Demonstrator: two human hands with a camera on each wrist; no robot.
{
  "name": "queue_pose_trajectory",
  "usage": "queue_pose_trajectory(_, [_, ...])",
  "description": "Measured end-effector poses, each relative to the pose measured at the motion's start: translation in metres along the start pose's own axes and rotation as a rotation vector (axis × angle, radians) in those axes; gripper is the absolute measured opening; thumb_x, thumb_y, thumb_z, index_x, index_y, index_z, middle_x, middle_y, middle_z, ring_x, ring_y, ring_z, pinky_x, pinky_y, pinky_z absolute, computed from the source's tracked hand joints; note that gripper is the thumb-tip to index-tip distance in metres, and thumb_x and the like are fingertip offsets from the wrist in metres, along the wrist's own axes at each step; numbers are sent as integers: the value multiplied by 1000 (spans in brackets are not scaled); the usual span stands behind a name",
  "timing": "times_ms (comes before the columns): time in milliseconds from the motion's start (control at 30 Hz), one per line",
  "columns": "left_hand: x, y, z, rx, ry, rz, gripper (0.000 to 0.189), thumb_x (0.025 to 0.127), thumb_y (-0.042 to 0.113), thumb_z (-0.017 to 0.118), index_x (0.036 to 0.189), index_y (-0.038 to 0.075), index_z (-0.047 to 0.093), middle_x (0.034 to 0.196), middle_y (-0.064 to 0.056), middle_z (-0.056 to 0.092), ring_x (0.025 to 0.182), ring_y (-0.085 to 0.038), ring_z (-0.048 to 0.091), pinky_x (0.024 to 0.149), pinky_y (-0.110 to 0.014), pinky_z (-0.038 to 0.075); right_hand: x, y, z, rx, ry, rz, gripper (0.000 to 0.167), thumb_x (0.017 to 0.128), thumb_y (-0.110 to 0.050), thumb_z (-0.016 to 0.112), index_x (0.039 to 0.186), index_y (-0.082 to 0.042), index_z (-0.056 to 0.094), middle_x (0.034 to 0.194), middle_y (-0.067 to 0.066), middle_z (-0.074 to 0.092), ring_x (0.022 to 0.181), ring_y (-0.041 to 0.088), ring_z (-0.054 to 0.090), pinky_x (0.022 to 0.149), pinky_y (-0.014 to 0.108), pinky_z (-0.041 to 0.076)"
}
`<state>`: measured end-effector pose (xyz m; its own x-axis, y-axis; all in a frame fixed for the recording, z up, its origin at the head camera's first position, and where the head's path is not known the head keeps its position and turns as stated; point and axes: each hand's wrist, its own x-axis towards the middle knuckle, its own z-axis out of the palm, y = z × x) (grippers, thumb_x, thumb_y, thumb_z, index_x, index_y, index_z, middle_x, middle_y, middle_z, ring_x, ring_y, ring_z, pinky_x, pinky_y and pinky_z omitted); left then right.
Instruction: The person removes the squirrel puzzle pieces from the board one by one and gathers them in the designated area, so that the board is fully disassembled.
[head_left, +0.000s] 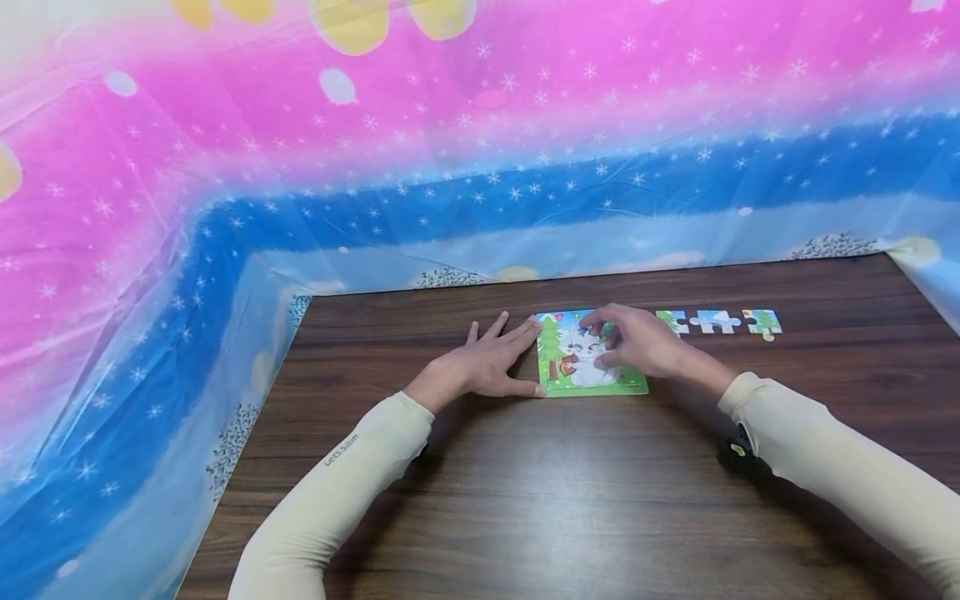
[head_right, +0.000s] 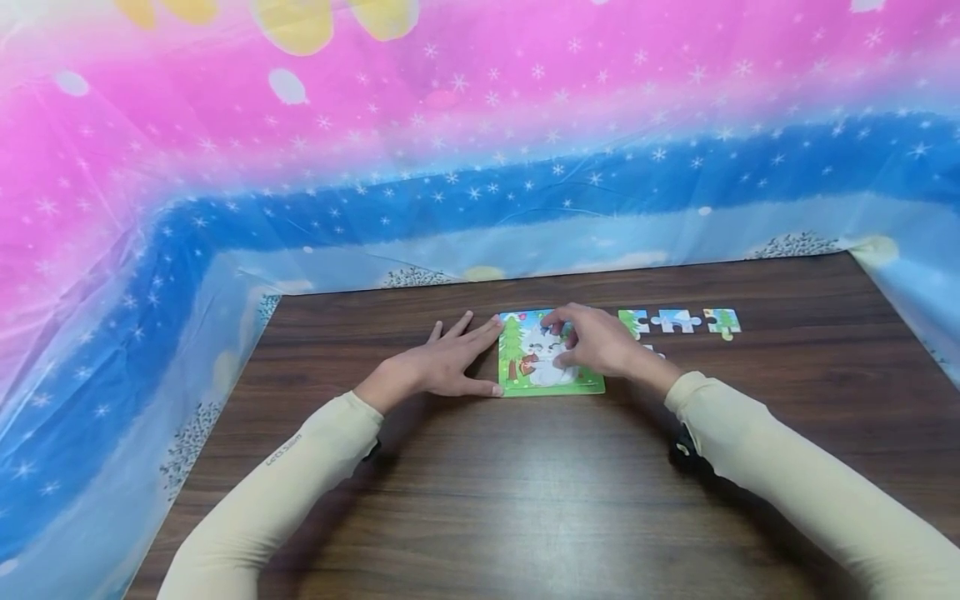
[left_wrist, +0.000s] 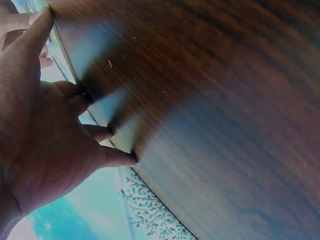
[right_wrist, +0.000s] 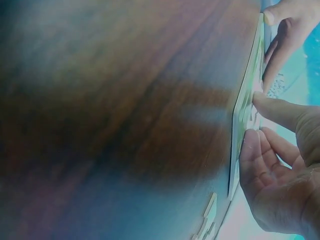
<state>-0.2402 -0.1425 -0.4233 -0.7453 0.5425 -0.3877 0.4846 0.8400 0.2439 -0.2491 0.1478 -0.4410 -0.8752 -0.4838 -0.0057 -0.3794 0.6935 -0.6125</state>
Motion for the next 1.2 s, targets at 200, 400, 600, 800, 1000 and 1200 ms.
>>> queue_pose_trajectory(200, [0, 0, 0, 14, 9, 0, 106, 96, 76, 56, 172, 31, -3, 180, 11, -6, 167, -32, -11, 130, -71, -4, 4, -1, -3, 6, -19, -31, 61, 83, -11, 89, 140, -9, 65, 119, 9, 70, 96, 18, 68, 75, 32, 57])
queue_pose_trajectory(400, [1, 0, 0, 20, 16, 4, 105, 97, 75, 56, 172, 31, -2, 180, 10, -6, 167, -32, -10, 130, -71, -4, 6, -1, -4, 9, -34, -36, 60, 84, -7, 87, 140, -7, 65, 119, 11, 70, 97, 19, 68, 77, 32, 59])
queue_pose_trajectory(600, [1, 0, 0, 18, 16, 7, 105, 97, 75, 57, 172, 31, -2, 180, 10, -6, 168, -32, -10, 130, -71, -4, 6, 1, -4, 2, -29, -45, 59, 83, -7, 87, 139, -6, 67, 116, 10, 70, 95, 18, 68, 76, 31, 59])
queue_pose_trajectory(800, [2, 0, 1, 5, 14, 3, 105, 97, 75, 57, 172, 33, -3, 180, 12, -7, 167, -30, -12, 130, -70, -6, 8, 2, -5, -45, -14, -77, 63, 80, -10, 90, 140, -8, 68, 114, 7, 70, 94, 18, 68, 74, 31, 59])
queue_pose_trajectory(1000, [2, 0, 1, 20, 14, 1, 106, 96, 77, 56, 172, 33, -4, 180, 13, -7, 167, -29, -12, 130, -70, -6, 4, 4, -7, 11, 0, -65, 64, 82, -9, 88, 142, -9, 66, 118, 7, 70, 96, 19, 68, 75, 32, 59])
queue_pose_trajectory(1200, [1, 0, 2, 18, 10, -3, 106, 96, 77, 56, 172, 33, -4, 180, 12, -7, 167, -30, -12, 130, -70, -5, -12, 8, -20, 24, 9, -58, 61, 87, -13, 86, 145, -13, 64, 123, 9, 68, 81, 16, 66, 63, 30, 55])
